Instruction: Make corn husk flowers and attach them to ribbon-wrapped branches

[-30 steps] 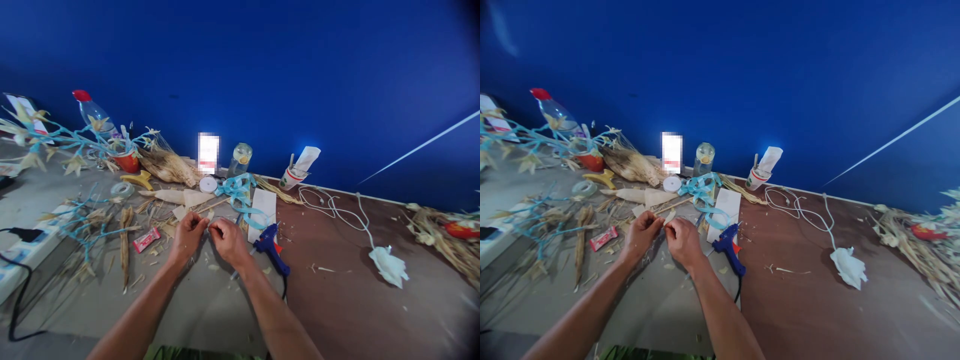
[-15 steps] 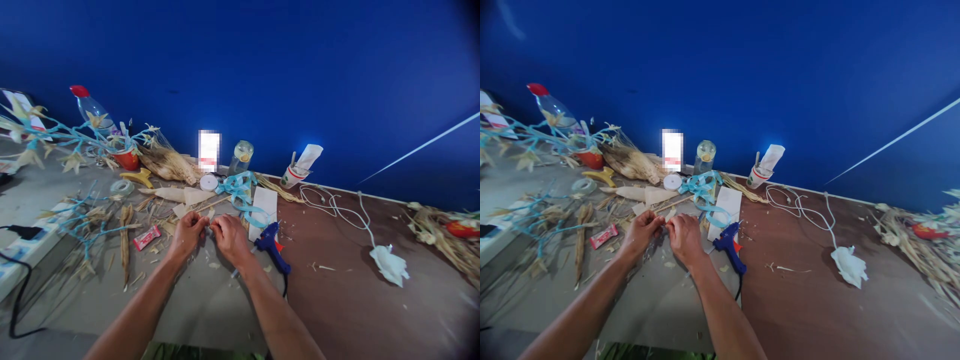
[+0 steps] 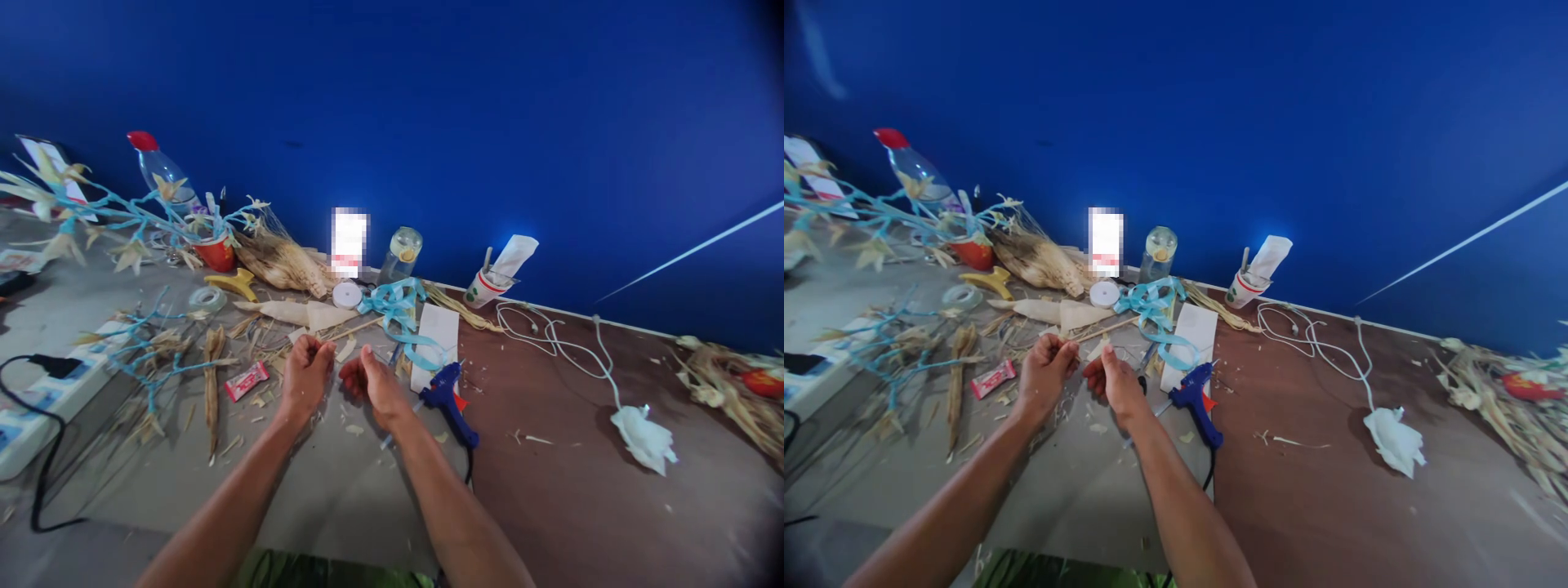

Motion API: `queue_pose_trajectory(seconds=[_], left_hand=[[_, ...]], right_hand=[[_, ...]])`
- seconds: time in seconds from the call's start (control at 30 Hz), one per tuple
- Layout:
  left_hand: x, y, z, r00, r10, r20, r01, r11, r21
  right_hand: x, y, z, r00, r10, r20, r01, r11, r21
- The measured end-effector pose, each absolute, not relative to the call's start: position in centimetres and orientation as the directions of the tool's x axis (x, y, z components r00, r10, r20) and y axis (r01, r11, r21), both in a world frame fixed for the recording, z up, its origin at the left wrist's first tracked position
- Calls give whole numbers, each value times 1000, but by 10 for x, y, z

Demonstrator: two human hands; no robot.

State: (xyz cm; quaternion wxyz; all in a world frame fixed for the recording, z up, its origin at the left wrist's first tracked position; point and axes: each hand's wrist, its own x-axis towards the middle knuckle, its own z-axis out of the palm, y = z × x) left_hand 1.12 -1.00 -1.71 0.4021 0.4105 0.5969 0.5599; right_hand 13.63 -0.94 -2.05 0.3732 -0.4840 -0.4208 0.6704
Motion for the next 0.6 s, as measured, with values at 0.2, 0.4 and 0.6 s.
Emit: queue_pose_trajectory(seconds=[0.2,0.4,0.6], left_hand=[[18,-16,-16,-349,935,57,175,5,985],[21,-17,-19,-312,947,74,232,0,973],[21,-13,-21,-264,963,-48,91,75,993]], right_hand=[[124,-15,-14,-429,734,-526,-330,-670,-665],[123,-12,-18,-316,825,-469,-384,-563,-732],[126,-15,-19,-32,997,-65,131,-60,-990]])
